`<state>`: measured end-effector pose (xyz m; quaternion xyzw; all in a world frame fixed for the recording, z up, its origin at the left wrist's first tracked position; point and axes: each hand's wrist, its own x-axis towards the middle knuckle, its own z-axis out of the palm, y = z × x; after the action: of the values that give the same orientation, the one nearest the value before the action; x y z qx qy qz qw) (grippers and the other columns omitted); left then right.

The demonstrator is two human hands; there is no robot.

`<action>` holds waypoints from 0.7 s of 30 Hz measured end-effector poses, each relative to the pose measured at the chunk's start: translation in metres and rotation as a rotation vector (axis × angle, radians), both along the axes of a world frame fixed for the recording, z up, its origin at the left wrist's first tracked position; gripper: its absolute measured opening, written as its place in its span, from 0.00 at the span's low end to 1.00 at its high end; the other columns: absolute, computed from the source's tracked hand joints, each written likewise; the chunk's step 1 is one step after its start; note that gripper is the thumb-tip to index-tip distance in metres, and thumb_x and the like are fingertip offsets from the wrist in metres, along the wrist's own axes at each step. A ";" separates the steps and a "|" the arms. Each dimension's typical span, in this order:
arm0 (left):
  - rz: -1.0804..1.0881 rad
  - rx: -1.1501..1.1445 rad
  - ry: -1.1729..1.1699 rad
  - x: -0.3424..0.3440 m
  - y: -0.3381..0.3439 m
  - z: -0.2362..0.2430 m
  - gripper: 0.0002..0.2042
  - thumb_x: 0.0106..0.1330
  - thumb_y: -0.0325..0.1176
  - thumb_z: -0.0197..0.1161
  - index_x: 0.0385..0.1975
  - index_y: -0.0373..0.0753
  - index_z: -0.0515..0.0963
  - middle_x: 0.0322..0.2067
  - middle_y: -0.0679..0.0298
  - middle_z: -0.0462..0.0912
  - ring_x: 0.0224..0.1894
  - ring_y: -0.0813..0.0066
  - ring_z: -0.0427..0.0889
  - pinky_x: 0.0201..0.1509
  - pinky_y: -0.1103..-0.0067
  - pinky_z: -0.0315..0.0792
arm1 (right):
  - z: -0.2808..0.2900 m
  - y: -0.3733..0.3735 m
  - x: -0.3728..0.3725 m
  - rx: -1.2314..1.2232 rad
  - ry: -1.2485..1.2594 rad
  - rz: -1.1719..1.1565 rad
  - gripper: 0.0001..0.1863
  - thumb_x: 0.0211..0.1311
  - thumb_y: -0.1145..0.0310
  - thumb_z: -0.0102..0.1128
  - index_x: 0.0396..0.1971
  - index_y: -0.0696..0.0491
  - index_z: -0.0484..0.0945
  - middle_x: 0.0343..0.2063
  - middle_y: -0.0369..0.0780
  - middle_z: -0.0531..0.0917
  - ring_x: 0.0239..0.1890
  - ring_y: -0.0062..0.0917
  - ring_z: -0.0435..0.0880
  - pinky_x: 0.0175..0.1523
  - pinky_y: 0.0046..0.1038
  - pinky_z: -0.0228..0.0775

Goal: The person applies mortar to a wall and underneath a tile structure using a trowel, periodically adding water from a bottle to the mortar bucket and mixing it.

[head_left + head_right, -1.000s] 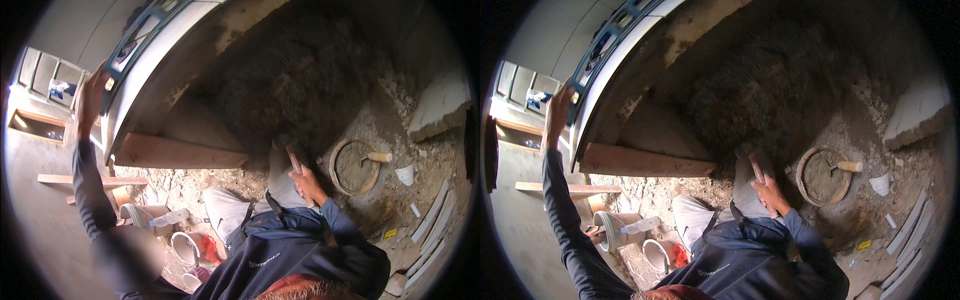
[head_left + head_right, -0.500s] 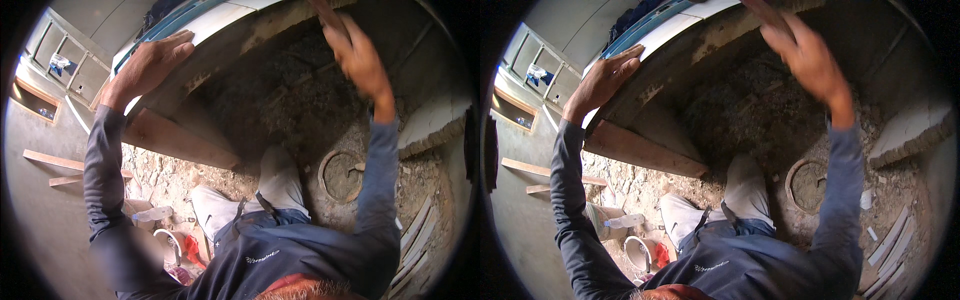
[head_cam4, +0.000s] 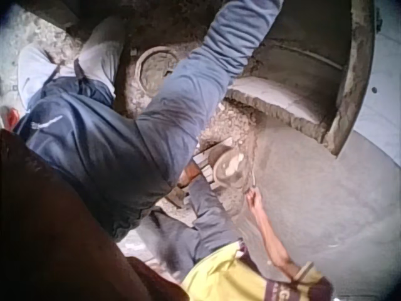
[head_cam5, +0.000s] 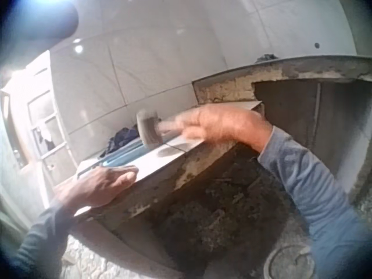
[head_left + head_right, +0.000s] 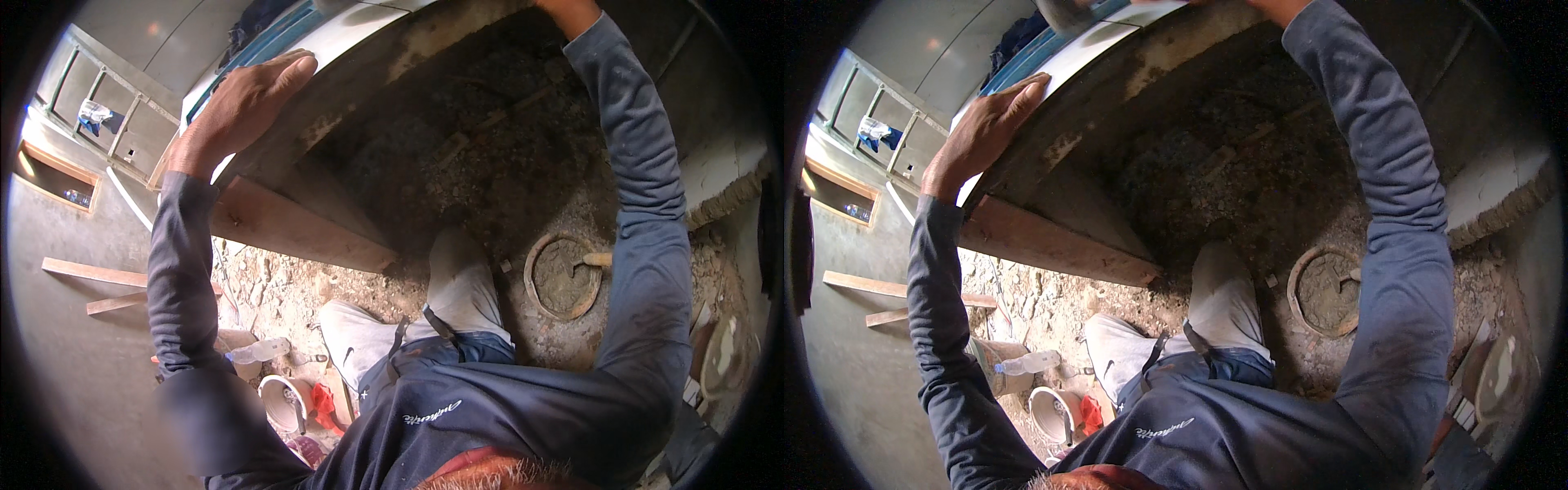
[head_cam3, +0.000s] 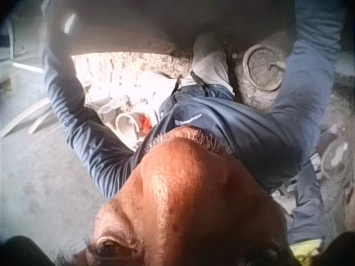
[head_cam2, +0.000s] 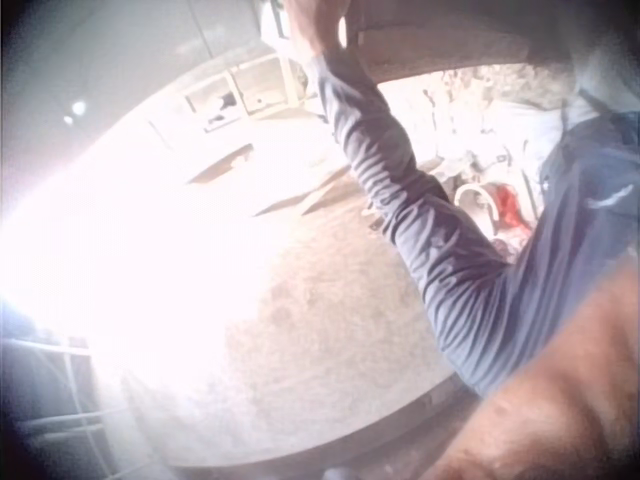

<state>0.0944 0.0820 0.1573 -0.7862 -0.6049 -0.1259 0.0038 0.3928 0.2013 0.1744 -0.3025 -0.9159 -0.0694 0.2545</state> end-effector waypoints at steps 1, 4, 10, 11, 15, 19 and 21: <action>0.003 -0.004 0.004 -0.001 0.000 0.001 0.35 0.71 0.64 0.44 0.58 0.37 0.76 0.55 0.51 0.80 0.59 0.53 0.77 0.63 0.68 0.69 | -0.005 0.001 -0.002 0.032 -0.037 -0.037 0.24 0.69 0.57 0.54 0.62 0.50 0.71 0.53 0.47 0.81 0.54 0.43 0.79 0.56 0.40 0.70; 0.000 -0.010 0.007 -0.003 0.001 -0.001 0.34 0.71 0.64 0.44 0.58 0.37 0.76 0.54 0.50 0.80 0.59 0.53 0.77 0.63 0.68 0.70 | 0.006 0.008 0.003 0.089 -0.034 0.060 0.26 0.70 0.55 0.52 0.66 0.41 0.67 0.56 0.45 0.78 0.55 0.43 0.78 0.58 0.40 0.70; 0.001 -0.023 0.007 0.001 0.000 0.002 0.33 0.72 0.63 0.45 0.58 0.39 0.77 0.53 0.51 0.81 0.58 0.54 0.78 0.61 0.69 0.70 | -0.002 0.011 0.007 0.098 -0.118 0.258 0.27 0.71 0.55 0.49 0.69 0.31 0.61 0.59 0.41 0.77 0.56 0.43 0.77 0.59 0.40 0.70; -0.001 -0.027 0.012 0.004 0.001 0.005 0.33 0.72 0.63 0.45 0.58 0.40 0.77 0.53 0.51 0.81 0.58 0.54 0.78 0.61 0.69 0.70 | 0.002 0.009 0.010 0.119 -0.098 0.174 0.27 0.71 0.56 0.50 0.69 0.32 0.62 0.59 0.41 0.77 0.56 0.43 0.77 0.59 0.40 0.70; 0.014 -0.050 0.008 0.009 -0.005 0.006 0.32 0.72 0.62 0.45 0.58 0.40 0.76 0.53 0.52 0.81 0.58 0.55 0.78 0.62 0.69 0.70 | -0.008 0.005 0.007 0.115 -0.033 0.045 0.26 0.70 0.56 0.50 0.68 0.36 0.64 0.59 0.43 0.76 0.57 0.43 0.77 0.60 0.40 0.69; 0.010 -0.025 0.034 0.007 -0.008 0.005 0.31 0.72 0.61 0.46 0.58 0.39 0.76 0.56 0.52 0.79 0.60 0.55 0.76 0.64 0.70 0.69 | -0.017 0.018 0.008 0.153 0.064 0.137 0.26 0.70 0.56 0.51 0.67 0.41 0.66 0.59 0.45 0.76 0.57 0.44 0.77 0.60 0.40 0.69; -0.010 0.000 0.062 0.010 -0.005 0.005 0.31 0.73 0.60 0.46 0.59 0.38 0.75 0.58 0.52 0.77 0.61 0.55 0.75 0.65 0.70 0.68 | -0.012 -0.006 0.014 0.163 0.175 0.037 0.26 0.70 0.57 0.50 0.67 0.40 0.66 0.59 0.46 0.77 0.57 0.44 0.77 0.60 0.40 0.70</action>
<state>0.1045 0.0766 0.1628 -0.7928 -0.6005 -0.1014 0.0219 0.4070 0.1949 0.1627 -0.2689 -0.8870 -0.1121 0.3582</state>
